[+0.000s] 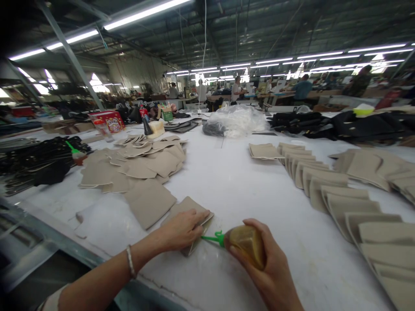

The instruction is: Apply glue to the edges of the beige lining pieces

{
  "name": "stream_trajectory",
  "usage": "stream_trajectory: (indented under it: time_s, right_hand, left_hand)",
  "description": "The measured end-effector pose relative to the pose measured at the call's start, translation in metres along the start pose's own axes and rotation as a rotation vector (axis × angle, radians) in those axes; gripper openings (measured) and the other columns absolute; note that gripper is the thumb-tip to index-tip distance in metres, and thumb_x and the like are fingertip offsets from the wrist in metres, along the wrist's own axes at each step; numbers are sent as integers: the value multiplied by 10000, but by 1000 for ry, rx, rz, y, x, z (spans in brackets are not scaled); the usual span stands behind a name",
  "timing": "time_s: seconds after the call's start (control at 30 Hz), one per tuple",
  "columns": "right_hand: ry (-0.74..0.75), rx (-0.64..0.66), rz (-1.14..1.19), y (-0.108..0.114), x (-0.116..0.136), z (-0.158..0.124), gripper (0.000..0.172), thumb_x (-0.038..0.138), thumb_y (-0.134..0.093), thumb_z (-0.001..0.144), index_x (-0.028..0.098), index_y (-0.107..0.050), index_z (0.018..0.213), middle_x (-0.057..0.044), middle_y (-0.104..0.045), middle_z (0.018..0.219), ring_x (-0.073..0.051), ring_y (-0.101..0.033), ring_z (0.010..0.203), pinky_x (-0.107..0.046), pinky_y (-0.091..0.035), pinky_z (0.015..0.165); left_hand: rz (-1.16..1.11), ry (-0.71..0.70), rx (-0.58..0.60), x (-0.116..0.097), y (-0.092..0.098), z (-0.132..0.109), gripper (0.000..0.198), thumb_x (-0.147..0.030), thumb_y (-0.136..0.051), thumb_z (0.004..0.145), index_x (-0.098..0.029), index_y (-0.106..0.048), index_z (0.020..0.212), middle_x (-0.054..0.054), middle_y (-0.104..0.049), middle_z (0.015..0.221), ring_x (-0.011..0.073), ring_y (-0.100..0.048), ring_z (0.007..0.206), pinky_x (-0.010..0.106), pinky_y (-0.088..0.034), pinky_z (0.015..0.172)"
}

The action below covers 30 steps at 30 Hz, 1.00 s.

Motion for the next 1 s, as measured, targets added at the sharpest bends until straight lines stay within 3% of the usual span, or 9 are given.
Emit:
stream_trajectory:
  time_s: [0.23,0.4,0.6,0.77,1.0]
  right_hand:
    - [9,24,46,-5,1,-6,418,432,-671,815,262,-514,1162,4,-606,987,-207,-612,789,-281,-480,725]
    - [14,56,87,-5,-1,-11,422,413,-682,804,253,-523,1161,-19,-596,1073,-228,-612,907,-276,-485,793]
    - [23,49,29,0,-11,-8,427,425,-692,823,269,-509,1176,-13,-601,1064,-216,-621,878,-289,-490,819]
    - [51,138,81,-5,-14,-8,441,404,-681,843,271,-481,1212,-27,-578,1123,-219,-614,933,-273,-506,809]
    - [93,23,-35,4,-14,6,426,402,-684,860,282,-464,1205,-12,-564,1080,-203,-591,912,-303,-469,846]
  left_hand:
    - [0,16,8,1,-2,0,524,-260,-352,888,-237,-433,1405,104,-631,1089,262,-618,999,364,-461,897]
    - [2,19,14,2,-4,2,536,-266,-346,891,-222,-413,1422,110,-625,1103,269,-620,1006,378,-460,911]
    - [8,15,9,3,-5,2,536,-281,-338,897,-218,-412,1424,114,-617,1115,276,-618,1011,382,-461,912]
    - [-6,22,21,2,-5,1,524,-283,-349,900,-230,-409,1418,99,-609,1168,259,-598,1062,364,-433,960]
    - [-37,5,27,3,-5,3,505,-274,-342,914,-222,-421,1410,97,-607,1196,247,-573,1117,349,-416,989]
Point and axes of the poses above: each hand's wrist, its own z-axis towards the middle knuckle, its own y-axis out of the back of the hand, x = y × z, the point moved 4 cm from there along z, towards the middle knuckle
